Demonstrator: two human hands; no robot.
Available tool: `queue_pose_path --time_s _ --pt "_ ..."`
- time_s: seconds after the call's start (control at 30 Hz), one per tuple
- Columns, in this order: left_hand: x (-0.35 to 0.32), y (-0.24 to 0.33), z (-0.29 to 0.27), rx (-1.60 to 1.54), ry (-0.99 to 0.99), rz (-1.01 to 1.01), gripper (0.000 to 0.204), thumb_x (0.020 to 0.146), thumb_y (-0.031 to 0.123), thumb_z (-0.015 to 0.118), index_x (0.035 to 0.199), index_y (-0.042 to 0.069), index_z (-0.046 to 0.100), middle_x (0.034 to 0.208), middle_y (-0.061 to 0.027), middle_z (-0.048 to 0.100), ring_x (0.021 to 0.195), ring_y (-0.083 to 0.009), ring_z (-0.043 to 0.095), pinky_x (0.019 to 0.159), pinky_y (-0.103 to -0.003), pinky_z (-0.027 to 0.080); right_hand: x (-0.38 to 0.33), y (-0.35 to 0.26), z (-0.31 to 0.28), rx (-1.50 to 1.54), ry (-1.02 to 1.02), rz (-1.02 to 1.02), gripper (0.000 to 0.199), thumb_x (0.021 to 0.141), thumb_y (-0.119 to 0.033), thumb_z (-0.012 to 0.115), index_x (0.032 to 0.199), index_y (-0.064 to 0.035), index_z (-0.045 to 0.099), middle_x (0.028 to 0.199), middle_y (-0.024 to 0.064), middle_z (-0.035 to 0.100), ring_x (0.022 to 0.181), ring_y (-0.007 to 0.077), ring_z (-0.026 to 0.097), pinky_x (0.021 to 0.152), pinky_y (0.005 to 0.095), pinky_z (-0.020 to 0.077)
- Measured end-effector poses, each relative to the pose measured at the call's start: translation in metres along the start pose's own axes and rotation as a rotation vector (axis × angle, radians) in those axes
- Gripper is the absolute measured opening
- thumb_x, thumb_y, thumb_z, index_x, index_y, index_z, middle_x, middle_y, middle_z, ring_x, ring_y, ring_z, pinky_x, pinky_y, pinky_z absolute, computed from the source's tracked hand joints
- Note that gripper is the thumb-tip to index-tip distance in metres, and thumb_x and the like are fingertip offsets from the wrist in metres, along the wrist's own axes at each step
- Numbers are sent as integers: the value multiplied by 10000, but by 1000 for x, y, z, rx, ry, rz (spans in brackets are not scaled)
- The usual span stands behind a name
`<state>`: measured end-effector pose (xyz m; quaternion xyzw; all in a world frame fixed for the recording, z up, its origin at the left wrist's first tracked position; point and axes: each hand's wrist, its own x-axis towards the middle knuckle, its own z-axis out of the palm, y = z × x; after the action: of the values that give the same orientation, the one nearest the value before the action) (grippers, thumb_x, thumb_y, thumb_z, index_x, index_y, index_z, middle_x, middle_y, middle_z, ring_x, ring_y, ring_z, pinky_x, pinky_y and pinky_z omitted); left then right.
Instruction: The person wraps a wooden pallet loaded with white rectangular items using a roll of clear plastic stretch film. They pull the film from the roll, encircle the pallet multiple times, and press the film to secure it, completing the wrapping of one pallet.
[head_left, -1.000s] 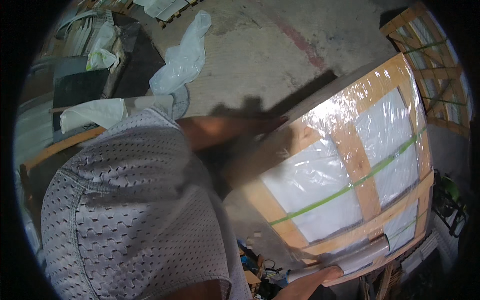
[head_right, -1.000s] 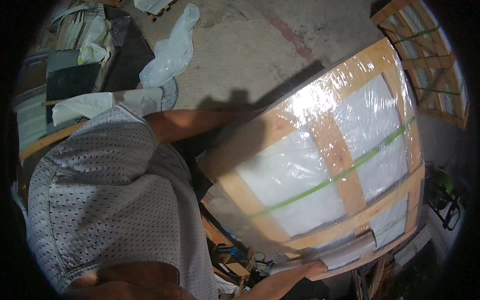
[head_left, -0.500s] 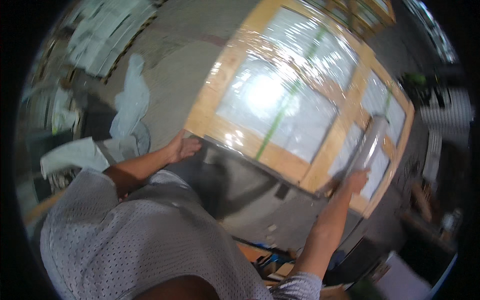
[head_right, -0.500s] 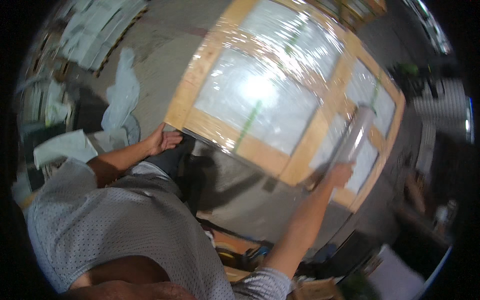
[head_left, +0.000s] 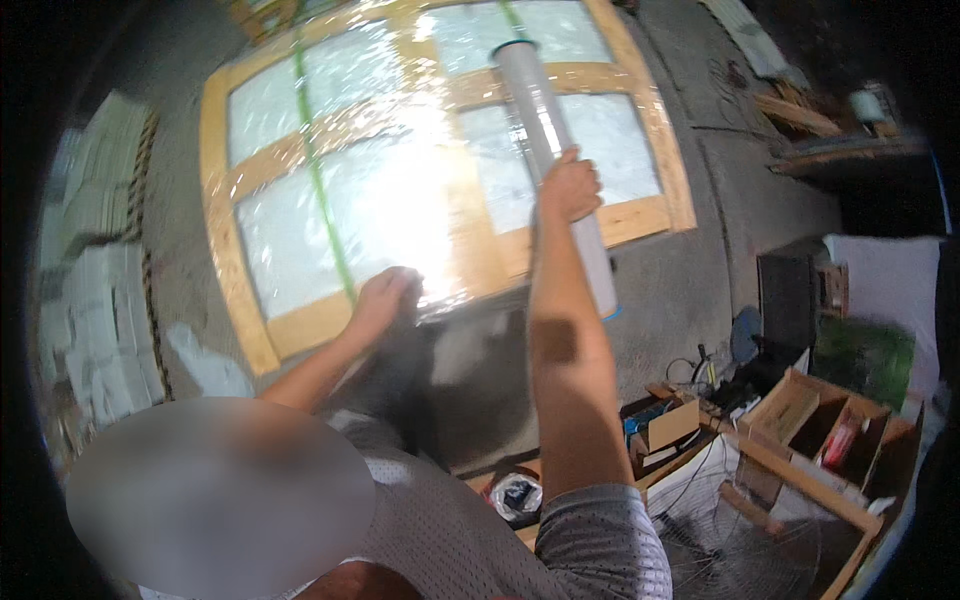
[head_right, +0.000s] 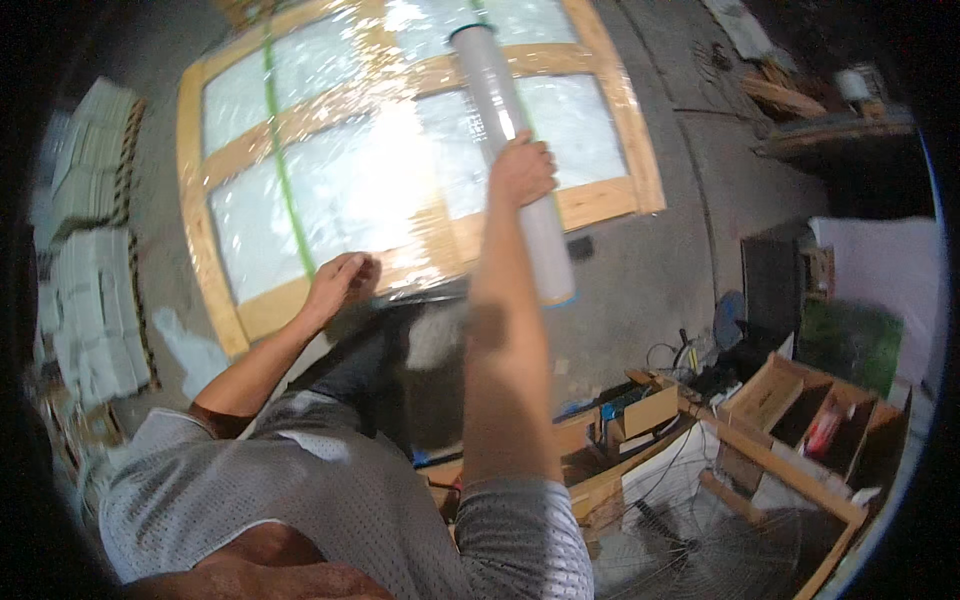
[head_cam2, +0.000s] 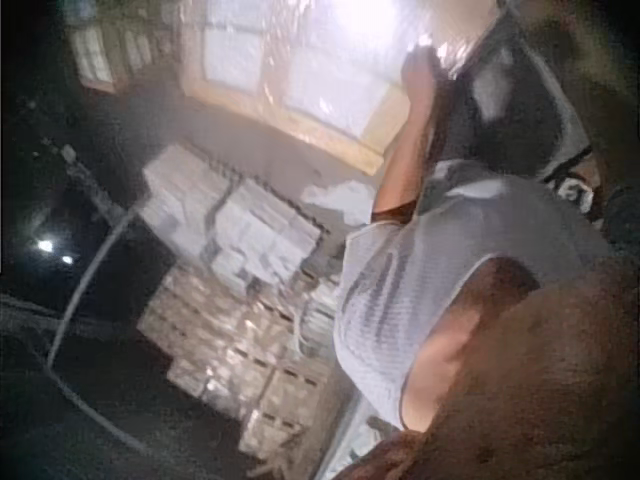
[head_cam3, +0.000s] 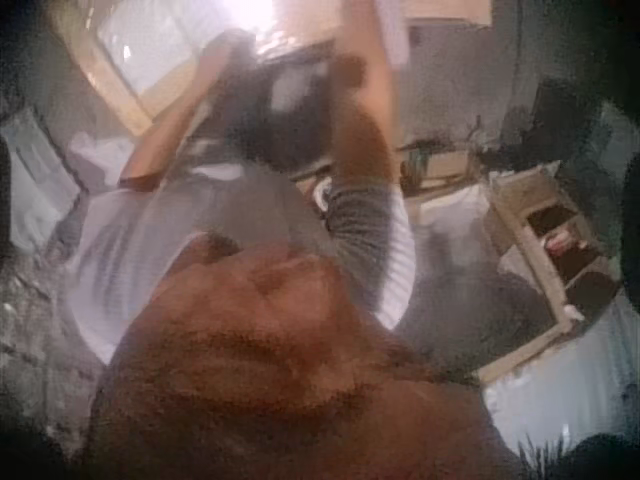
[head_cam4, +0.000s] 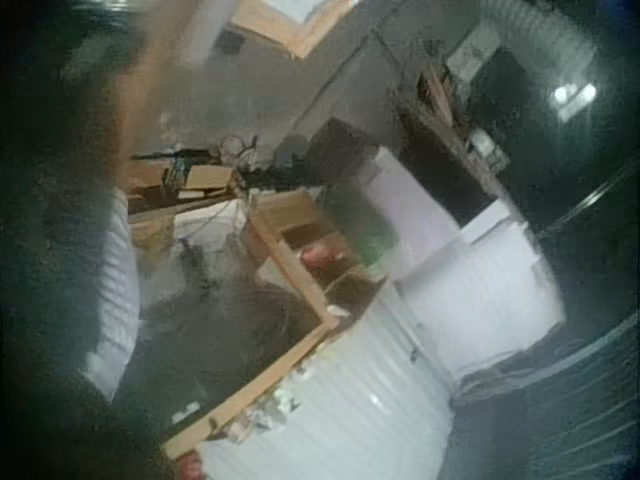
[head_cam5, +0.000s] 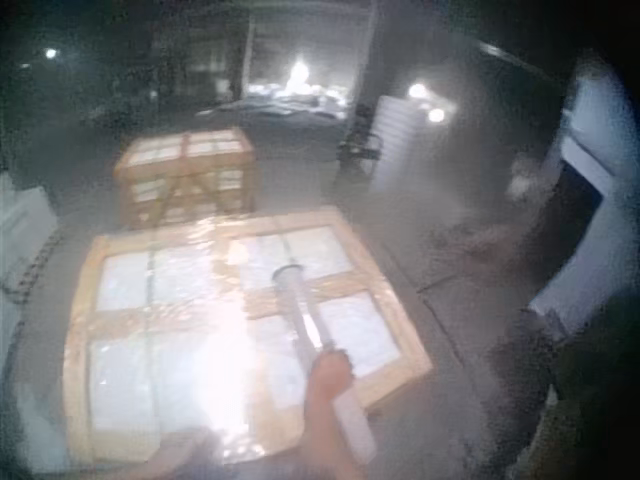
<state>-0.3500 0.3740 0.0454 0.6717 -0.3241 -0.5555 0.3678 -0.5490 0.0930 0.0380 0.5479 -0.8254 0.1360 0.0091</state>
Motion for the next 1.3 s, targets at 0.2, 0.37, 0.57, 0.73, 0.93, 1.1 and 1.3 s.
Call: queue_pose_path --time_s 0.2,0.37,0.57,0.73,0.93,1.1,1.3 --pt "133 89 105 281 155 388 540 999 375 401 1311 -55 498 1357 -264 489 1263 -349 467 1069 -392 341 14 5 -13 160 -11 10 467 987 -388 398 996 -7 667 1000 167 668 963 319 626 829 471 487" --pt "199 118 186 346 259 535 642 972 313 444 1397 -142 289 1471 -337 277 1390 -442 254 1160 -433 202 34 24 -20 447 10 21 346 920 -306 493 1037 -25 658 1069 156 648 1030 315 596 867 458 463" --pt "203 134 244 368 436 540 785 908 298 553 1417 -165 176 1468 -374 217 1377 -479 231 1151 -468 206 50 71 -21 1066 22 122 257 886 -154 564 1074 8 628 1100 166 642 1046 323 584 923 421 444" --pt "206 149 276 584 586 553 793 898 305 559 1425 -154 185 1480 -354 216 1386 -468 224 1155 -470 198 72 209 -19 1221 296 486 244 896 -101 590 1103 26 613 1060 134 649 990 231 597 909 352 453" --pt "220 167 315 715 677 546 781 879 315 568 1444 -102 226 1521 -302 168 1416 -424 198 1162 -447 198 166 300 17 1116 -3 772 631 948 -400 538 1381 34 386 1268 235 529 1185 355 517 1023 441 393" --pt "227 184 336 685 709 412 841 850 320 622 1461 -67 193 1524 -274 172 1425 -395 187 1156 -414 224 196 258 35 1065 -257 733 755 968 -442 465 1423 118 241 1362 316 375 1300 434 387 1086 498 332" --pt "237 197 355 722 757 249 879 840 326 643 1460 -67 160 1486 -278 231 1385 -409 259 1127 -426 284 169 251 8 884 -437 632 801 961 -447 465 1427 143 187 1448 360 267 1323 444 364 1076 516 342"
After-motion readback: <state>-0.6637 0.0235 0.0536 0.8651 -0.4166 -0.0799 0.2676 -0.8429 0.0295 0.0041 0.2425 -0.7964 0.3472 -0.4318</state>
